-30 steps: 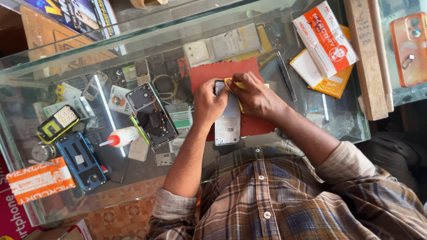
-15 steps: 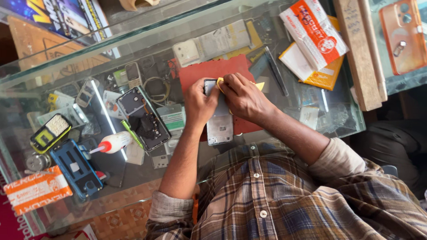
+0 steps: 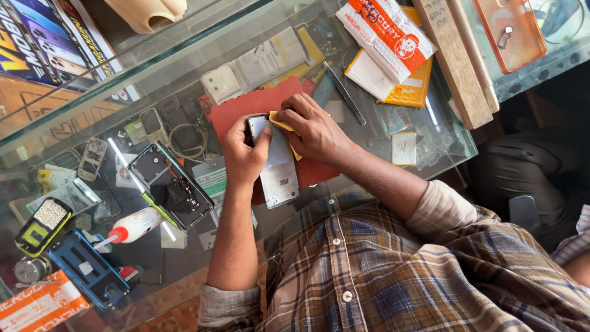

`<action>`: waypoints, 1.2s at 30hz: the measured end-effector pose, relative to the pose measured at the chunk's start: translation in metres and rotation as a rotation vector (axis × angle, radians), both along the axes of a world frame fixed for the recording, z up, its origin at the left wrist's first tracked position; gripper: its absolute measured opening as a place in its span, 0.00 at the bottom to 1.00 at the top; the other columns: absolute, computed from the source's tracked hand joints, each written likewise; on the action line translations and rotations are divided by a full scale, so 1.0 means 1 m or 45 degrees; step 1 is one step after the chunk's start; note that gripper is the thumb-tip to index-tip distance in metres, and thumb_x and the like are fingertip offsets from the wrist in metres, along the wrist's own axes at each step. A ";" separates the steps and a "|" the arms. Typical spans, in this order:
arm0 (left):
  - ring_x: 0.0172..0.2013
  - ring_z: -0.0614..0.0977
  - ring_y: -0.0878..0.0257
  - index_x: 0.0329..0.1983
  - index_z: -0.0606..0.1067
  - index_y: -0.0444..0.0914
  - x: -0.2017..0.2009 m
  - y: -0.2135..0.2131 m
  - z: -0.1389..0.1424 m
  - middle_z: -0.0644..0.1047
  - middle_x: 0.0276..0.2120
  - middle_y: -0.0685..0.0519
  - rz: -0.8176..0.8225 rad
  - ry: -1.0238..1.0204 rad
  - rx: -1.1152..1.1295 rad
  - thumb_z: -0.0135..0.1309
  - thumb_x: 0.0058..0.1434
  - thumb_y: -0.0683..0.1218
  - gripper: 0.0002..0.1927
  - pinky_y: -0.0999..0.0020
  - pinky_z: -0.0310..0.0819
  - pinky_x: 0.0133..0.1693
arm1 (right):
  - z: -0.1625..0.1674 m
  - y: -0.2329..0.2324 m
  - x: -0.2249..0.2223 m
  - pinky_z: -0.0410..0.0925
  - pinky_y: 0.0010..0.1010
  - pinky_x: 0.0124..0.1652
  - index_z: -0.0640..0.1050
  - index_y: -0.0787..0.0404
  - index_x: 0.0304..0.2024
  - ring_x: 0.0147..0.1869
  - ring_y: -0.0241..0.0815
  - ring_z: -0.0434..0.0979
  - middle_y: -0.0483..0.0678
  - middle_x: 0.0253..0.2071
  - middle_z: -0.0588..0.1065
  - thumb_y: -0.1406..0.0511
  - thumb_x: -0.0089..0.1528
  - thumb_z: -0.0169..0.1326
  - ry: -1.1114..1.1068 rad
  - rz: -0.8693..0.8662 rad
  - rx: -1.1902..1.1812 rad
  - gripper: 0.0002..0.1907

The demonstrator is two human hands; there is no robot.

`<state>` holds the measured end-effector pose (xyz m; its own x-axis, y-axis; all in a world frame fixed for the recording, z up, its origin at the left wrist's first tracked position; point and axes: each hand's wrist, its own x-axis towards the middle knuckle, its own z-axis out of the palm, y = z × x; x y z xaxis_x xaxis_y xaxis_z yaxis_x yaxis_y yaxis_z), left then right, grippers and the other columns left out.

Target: The person scrapes old adhesive residue from the frame of a disassembled smartphone using a small blade, then wipes the frame with a yellow cloth. They apply a strip of tape to a replacement display panel, press a strip onto the phone frame, and squeeze adhesive from a red and white bottle onto the frame.

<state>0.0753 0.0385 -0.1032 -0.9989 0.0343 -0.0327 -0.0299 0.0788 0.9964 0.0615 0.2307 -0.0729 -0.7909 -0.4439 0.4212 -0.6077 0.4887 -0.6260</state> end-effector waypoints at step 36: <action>0.57 0.79 0.43 0.56 0.66 0.39 0.019 0.029 0.069 0.70 0.63 0.41 0.062 1.118 -0.717 0.74 0.59 0.46 0.30 0.50 0.81 0.56 | 0.004 0.023 0.002 0.77 0.30 0.44 0.72 0.69 0.47 0.45 0.39 0.83 0.49 0.46 0.73 0.73 0.72 0.52 -0.688 -0.204 -1.134 0.04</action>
<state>0.0945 0.0678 -0.0345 -0.6788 0.1986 0.7070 0.6717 0.5568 0.4886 0.0634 0.2539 -0.0687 -0.9928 -0.0212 0.1179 -0.1099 -0.2306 -0.9668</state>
